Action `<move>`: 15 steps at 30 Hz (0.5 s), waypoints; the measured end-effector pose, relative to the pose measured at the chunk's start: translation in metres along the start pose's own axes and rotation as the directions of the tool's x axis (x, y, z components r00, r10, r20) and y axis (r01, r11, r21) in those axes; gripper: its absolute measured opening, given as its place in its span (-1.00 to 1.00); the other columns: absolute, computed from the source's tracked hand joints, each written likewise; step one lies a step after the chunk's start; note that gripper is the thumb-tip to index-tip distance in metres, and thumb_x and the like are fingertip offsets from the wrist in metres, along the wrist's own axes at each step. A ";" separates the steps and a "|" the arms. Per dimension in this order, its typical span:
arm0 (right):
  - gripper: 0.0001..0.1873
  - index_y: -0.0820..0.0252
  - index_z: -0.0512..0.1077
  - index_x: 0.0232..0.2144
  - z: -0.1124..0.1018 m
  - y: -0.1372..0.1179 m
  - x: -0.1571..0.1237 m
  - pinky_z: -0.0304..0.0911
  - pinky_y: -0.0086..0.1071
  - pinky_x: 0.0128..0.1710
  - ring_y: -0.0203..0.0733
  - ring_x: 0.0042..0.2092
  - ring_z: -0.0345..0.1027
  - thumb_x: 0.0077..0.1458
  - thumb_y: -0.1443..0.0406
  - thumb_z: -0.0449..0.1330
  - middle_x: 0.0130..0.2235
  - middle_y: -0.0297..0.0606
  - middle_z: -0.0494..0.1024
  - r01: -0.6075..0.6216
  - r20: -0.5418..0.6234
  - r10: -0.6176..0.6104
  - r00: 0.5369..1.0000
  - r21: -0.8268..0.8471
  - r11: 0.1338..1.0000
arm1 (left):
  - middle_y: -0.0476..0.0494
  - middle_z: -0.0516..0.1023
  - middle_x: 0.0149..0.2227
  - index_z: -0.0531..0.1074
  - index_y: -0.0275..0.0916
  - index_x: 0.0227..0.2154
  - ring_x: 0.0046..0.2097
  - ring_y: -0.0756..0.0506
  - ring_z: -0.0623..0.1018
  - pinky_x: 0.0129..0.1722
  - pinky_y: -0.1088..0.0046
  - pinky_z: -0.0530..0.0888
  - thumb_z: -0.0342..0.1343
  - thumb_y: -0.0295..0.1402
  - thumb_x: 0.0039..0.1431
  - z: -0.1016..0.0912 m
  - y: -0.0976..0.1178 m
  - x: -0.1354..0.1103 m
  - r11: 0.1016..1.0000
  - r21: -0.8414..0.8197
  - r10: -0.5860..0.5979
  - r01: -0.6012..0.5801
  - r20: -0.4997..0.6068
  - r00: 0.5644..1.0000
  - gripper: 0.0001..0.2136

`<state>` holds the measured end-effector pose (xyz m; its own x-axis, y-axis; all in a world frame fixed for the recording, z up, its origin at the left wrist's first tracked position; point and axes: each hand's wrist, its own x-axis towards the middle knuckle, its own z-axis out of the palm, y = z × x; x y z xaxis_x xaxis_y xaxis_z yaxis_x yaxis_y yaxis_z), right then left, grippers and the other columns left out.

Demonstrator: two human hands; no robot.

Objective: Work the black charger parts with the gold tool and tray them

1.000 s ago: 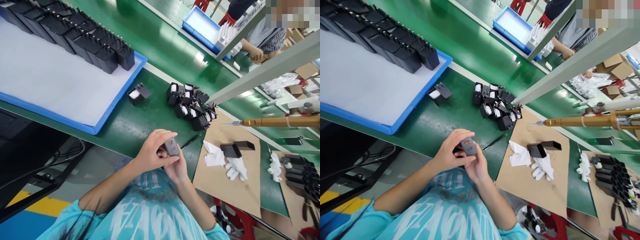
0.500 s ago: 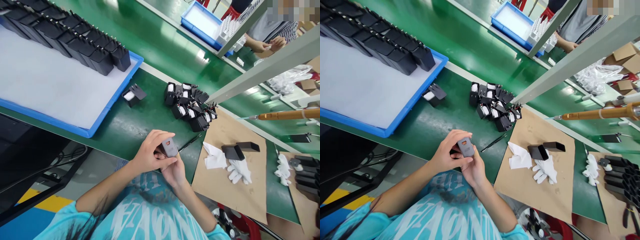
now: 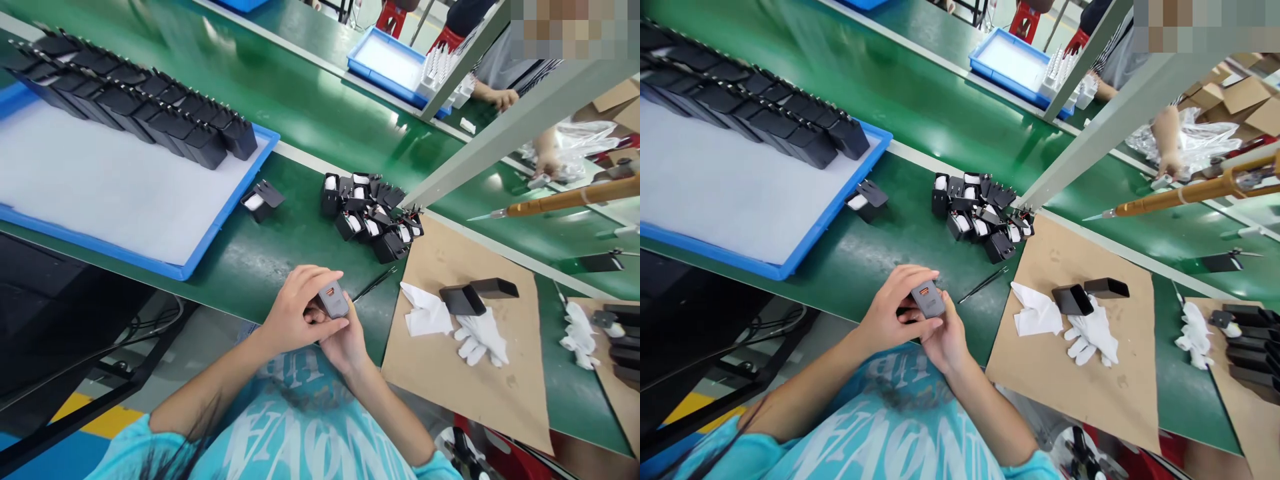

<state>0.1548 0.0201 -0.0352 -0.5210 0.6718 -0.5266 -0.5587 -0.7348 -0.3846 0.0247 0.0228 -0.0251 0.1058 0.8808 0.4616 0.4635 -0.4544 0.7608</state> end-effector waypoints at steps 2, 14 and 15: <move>-0.57 0.24 0.50 -0.30 -0.003 0.002 0.000 0.39 -0.44 -0.38 -0.28 -0.41 0.45 0.09 -0.03 0.18 -0.47 -0.28 0.55 0.030 0.001 -0.030 1.000 0.005 1.000 | -0.23 0.46 0.02 0.24 -0.10 0.17 0.07 -0.24 0.42 0.06 0.11 0.40 0.21 -0.07 0.14 -0.005 0.003 0.000 1.000 0.015 0.024 -0.025 0.071 0.997 -0.43; -0.45 0.08 0.24 -0.15 -0.009 0.023 0.018 0.31 -0.47 -0.69 -0.31 -0.59 0.38 -0.11 0.03 0.35 -0.43 -0.43 0.52 0.126 0.136 -0.130 0.982 0.040 0.991 | -0.37 0.40 0.12 0.16 -0.30 0.24 0.12 -0.39 0.39 0.11 -0.08 0.34 0.11 -0.18 0.15 -0.102 -0.083 0.057 0.714 0.656 -0.118 0.245 -0.232 0.965 -0.38; -0.41 0.08 0.25 -0.16 -0.011 0.027 0.025 0.32 -0.45 -0.69 -0.31 -0.59 0.38 -0.17 0.02 0.38 -0.42 -0.43 0.52 0.122 0.159 -0.129 0.979 0.052 0.991 | -0.34 0.44 0.07 0.16 -0.27 0.25 0.05 -0.39 0.44 0.05 -0.07 0.39 0.09 -0.19 0.14 -0.104 -0.091 0.067 0.695 0.668 -0.178 0.266 -0.198 0.964 -0.37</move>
<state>0.1343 0.0160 -0.0671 -0.5408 0.7670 -0.3452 -0.6509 -0.6416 -0.4059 -0.1016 0.1086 -0.0160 -0.1545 0.9036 0.3995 0.9382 0.0074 0.3461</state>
